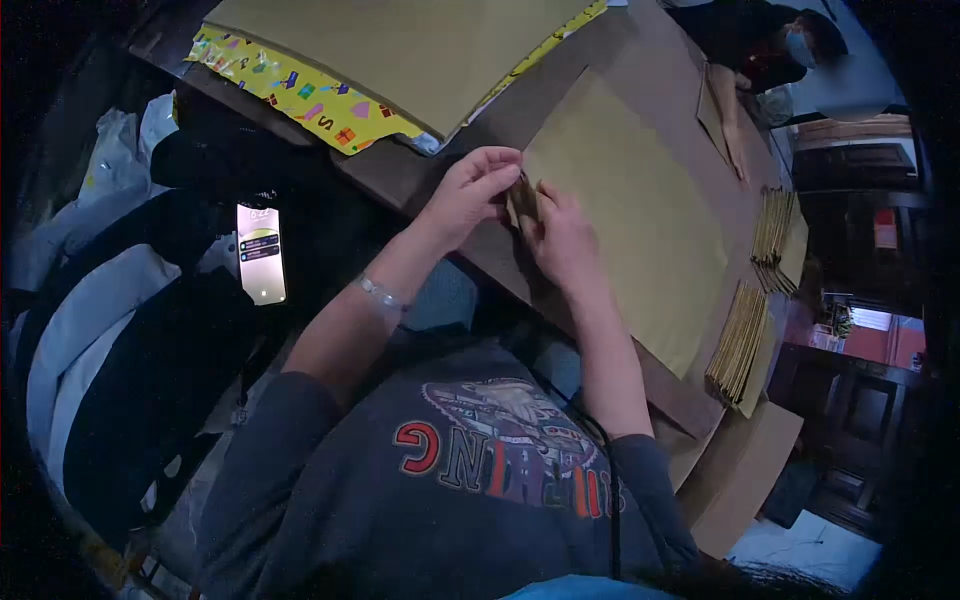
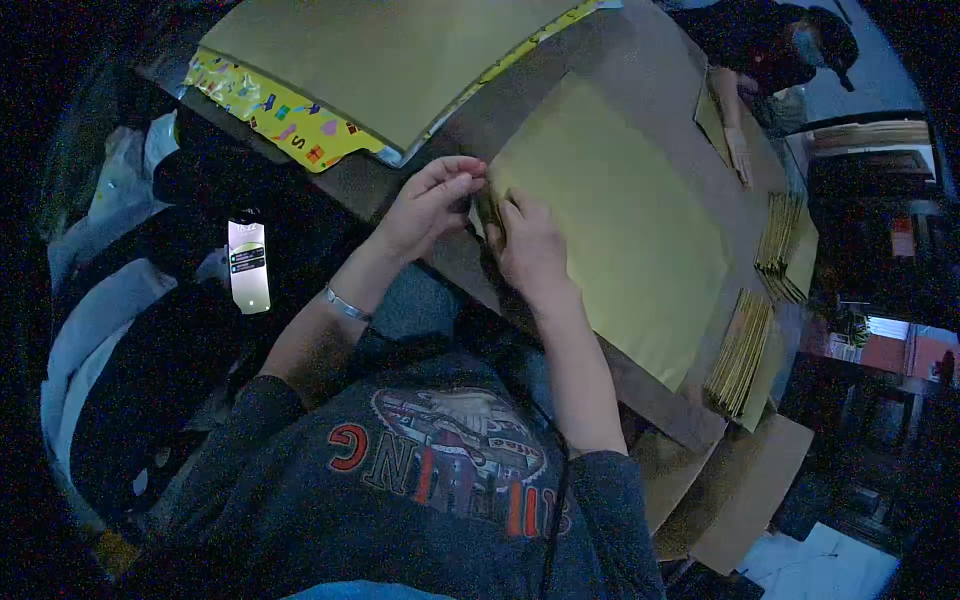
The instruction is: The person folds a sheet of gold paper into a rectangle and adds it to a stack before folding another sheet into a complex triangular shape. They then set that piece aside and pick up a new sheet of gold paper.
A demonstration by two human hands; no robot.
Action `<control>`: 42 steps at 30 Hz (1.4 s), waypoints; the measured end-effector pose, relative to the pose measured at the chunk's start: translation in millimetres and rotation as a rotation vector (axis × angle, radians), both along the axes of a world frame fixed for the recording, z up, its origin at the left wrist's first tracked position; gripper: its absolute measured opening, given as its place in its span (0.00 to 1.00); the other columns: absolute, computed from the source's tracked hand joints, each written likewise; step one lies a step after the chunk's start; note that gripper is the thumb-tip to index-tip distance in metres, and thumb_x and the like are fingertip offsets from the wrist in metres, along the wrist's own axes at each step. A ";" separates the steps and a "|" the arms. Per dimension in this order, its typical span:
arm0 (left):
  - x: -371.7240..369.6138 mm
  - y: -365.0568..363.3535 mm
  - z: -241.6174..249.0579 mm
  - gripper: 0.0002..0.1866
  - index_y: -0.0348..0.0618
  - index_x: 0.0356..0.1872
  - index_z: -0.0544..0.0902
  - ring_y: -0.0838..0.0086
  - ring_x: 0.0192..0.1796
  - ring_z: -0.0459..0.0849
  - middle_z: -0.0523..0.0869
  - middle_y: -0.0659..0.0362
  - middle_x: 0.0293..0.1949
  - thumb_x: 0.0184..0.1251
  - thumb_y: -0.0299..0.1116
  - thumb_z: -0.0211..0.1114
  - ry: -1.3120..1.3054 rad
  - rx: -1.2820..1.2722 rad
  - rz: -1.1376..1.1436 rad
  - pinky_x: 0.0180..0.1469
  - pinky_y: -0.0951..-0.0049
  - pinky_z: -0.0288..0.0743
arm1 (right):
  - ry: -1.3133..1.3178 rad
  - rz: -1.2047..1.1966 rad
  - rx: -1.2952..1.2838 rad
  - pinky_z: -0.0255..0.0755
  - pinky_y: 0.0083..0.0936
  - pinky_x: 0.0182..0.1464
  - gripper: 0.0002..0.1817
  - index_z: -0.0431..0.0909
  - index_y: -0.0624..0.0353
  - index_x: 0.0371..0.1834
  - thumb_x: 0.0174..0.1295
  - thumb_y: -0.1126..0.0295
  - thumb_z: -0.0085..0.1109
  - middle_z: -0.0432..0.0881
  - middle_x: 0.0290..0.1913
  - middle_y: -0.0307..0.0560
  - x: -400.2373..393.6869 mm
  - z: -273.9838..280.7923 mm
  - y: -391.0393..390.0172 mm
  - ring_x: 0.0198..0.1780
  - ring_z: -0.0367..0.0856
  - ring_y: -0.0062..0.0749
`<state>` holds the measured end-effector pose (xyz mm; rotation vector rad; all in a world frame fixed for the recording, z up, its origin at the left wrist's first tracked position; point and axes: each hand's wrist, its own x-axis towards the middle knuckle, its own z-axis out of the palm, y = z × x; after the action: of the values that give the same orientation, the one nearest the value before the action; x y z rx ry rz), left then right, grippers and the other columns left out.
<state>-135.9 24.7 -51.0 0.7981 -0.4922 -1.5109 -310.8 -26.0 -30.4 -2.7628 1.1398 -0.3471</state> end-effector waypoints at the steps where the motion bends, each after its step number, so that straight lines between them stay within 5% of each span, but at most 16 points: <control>1: -1.3 -2.4 -2.7 0.15 0.47 0.57 0.74 0.76 0.59 0.75 0.78 0.63 0.55 0.73 0.37 0.57 0.040 -0.010 0.004 0.56 0.65 0.74 | 0.012 0.000 0.035 0.73 0.40 0.57 0.23 0.76 0.62 0.53 0.56 0.62 0.63 0.74 0.59 0.52 0.9 5.5 2.7 0.59 0.73 0.48; 3: -2.8 -7.4 -10.4 0.15 0.47 0.57 0.74 0.74 0.59 0.75 0.78 0.63 0.56 0.73 0.36 0.57 0.062 -0.060 0.036 0.56 0.64 0.74 | 0.020 0.013 0.129 0.71 0.41 0.61 0.33 0.74 0.63 0.56 0.54 0.51 0.67 0.72 0.62 0.56 1.2 13.1 3.2 0.63 0.70 0.48; 6: -3.7 -16.5 -19.3 0.15 0.47 0.57 0.74 0.73 0.59 0.76 0.78 0.62 0.57 0.73 0.35 0.58 0.110 -0.133 0.043 0.55 0.63 0.75 | 0.060 0.004 0.081 0.70 0.41 0.61 0.34 0.75 0.63 0.55 0.51 0.50 0.68 0.72 0.62 0.56 5.4 13.7 8.8 0.63 0.70 0.48; 11: 2.0 -15.3 1.3 0.13 0.48 0.55 0.76 0.72 0.58 0.78 0.80 0.61 0.56 0.73 0.35 0.58 0.158 -0.112 0.044 0.52 0.63 0.77 | -0.162 -0.010 -0.009 0.75 0.40 0.51 0.12 0.78 0.63 0.45 0.59 0.72 0.58 0.80 0.48 0.53 -4.0 -6.5 0.4 0.51 0.78 0.51; 15: 9.4 -18.3 -1.6 0.11 0.48 0.52 0.77 0.78 0.51 0.80 0.82 0.64 0.50 0.72 0.34 0.59 -0.020 -0.002 0.142 0.50 0.73 0.75 | -0.047 -0.149 0.082 0.76 0.40 0.50 0.11 0.79 0.63 0.44 0.57 0.75 0.58 0.82 0.43 0.54 -9.2 58.9 2.3 0.47 0.80 0.51; 18: 3.7 -33.7 -6.5 0.14 0.47 0.55 0.75 0.77 0.51 0.80 0.82 0.63 0.51 0.70 0.29 0.60 -0.048 -0.045 0.095 0.53 0.73 0.74 | -0.263 0.136 -0.087 0.75 0.37 0.49 0.12 0.78 0.65 0.45 0.58 0.74 0.61 0.82 0.45 0.57 -30.5 114.7 9.6 0.47 0.80 0.53; 24: -14.9 -90.0 -6.9 0.30 0.43 0.68 0.64 0.66 0.57 0.78 0.76 0.54 0.58 0.64 0.20 0.61 -0.384 -0.196 0.019 0.56 0.69 0.75 | -0.426 0.277 -0.324 0.79 0.43 0.47 0.09 0.78 0.65 0.36 0.56 0.71 0.63 0.84 0.42 0.55 -91.4 207.1 59.4 0.46 0.84 0.52; 26: -25.2 -107.3 -10.3 0.33 0.46 0.70 0.63 0.65 0.58 0.77 0.74 0.55 0.60 0.63 0.20 0.61 -0.175 -0.193 -0.094 0.58 0.68 0.74 | -0.486 0.207 -0.379 0.79 0.44 0.47 0.11 0.78 0.66 0.36 0.58 0.68 0.63 0.84 0.40 0.55 -115.5 217.0 82.7 0.45 0.85 0.52; 28: -42.6 -111.7 5.2 0.31 0.43 0.72 0.58 0.65 0.66 0.71 0.67 0.53 0.68 0.70 0.30 0.57 -0.270 -0.181 -0.189 0.67 0.68 0.66 | -0.544 0.144 -0.426 0.79 0.46 0.47 0.14 0.78 0.67 0.36 0.59 0.64 0.62 0.84 0.39 0.56 -136.7 218.0 100.2 0.44 0.85 0.52; 31: -65.0 -130.3 -11.6 0.29 0.41 0.67 0.66 0.65 0.66 0.71 0.63 0.53 0.71 0.68 0.36 0.61 -0.457 -0.317 -0.433 0.67 0.68 0.66 | -0.695 0.001 -0.492 0.78 0.49 0.48 0.19 0.80 0.66 0.39 0.66 0.57 0.57 0.85 0.34 0.55 -164.4 206.5 108.8 0.41 0.86 0.52; 33: -78.8 -130.0 -14.4 0.21 0.40 0.54 0.78 0.67 0.67 0.70 0.68 0.52 0.68 0.66 0.42 0.64 -0.238 -0.408 -0.686 0.66 0.68 0.67 | -0.709 0.015 -0.510 0.78 0.50 0.48 0.19 0.80 0.66 0.39 0.67 0.56 0.56 0.85 0.34 0.57 -176.2 203.6 108.2 0.41 0.86 0.52; 34: -85.0 -136.4 -7.9 0.18 0.39 0.39 0.83 0.67 0.64 0.73 0.75 0.50 0.62 0.66 0.46 0.64 -0.592 -0.666 -0.650 0.65 0.67 0.68 | -0.721 0.033 -0.522 0.78 0.51 0.48 0.20 0.80 0.66 0.39 0.67 0.56 0.56 0.85 0.34 0.58 -180.8 203.4 108.1 0.41 0.86 0.52; 37: -79.8 -146.7 12.6 0.15 0.39 0.36 0.83 0.67 0.60 0.77 0.81 0.49 0.55 0.67 0.43 0.64 -0.337 -0.729 -0.630 0.63 0.65 0.71 | -0.739 -0.061 -0.574 0.78 0.52 0.49 0.18 0.80 0.66 0.38 0.66 0.58 0.57 0.85 0.35 0.58 -190.9 203.2 113.7 0.41 0.86 0.52; 38: -77.2 -133.1 27.1 0.05 0.37 0.38 0.83 0.72 0.55 0.80 0.82 0.53 0.50 0.68 0.27 0.61 -0.227 -0.472 -0.522 0.57 0.68 0.75 | -0.746 -0.068 -0.578 0.78 0.52 0.49 0.18 0.80 0.66 0.38 0.66 0.58 0.57 0.85 0.35 0.58 -196.1 206.1 114.6 0.41 0.86 0.52; 40: -58.6 -137.6 53.3 0.05 0.36 0.41 0.82 0.73 0.49 0.82 0.84 0.55 0.46 0.65 0.22 0.62 -0.626 -0.447 -0.292 0.53 0.70 0.77 | -0.700 -0.016 -0.492 0.77 0.52 0.50 0.15 0.79 0.67 0.39 0.64 0.62 0.59 0.86 0.36 0.57 -207.1 211.1 117.0 0.40 0.87 0.51; 42: -44.9 -113.7 91.2 0.09 0.35 0.44 0.82 0.74 0.46 0.84 0.85 0.55 0.44 0.64 0.20 0.62 -0.706 -0.299 -0.102 0.52 0.72 0.78 | -0.734 -0.015 -0.605 0.77 0.51 0.52 0.11 0.79 0.64 0.39 0.61 0.66 0.61 0.86 0.37 0.54 -207.1 194.3 116.5 0.41 0.87 0.50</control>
<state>-180.8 -89.0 40.2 1.0694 -1.2655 -1.1730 -517.9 90.5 163.9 -2.6093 0.9426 -1.7720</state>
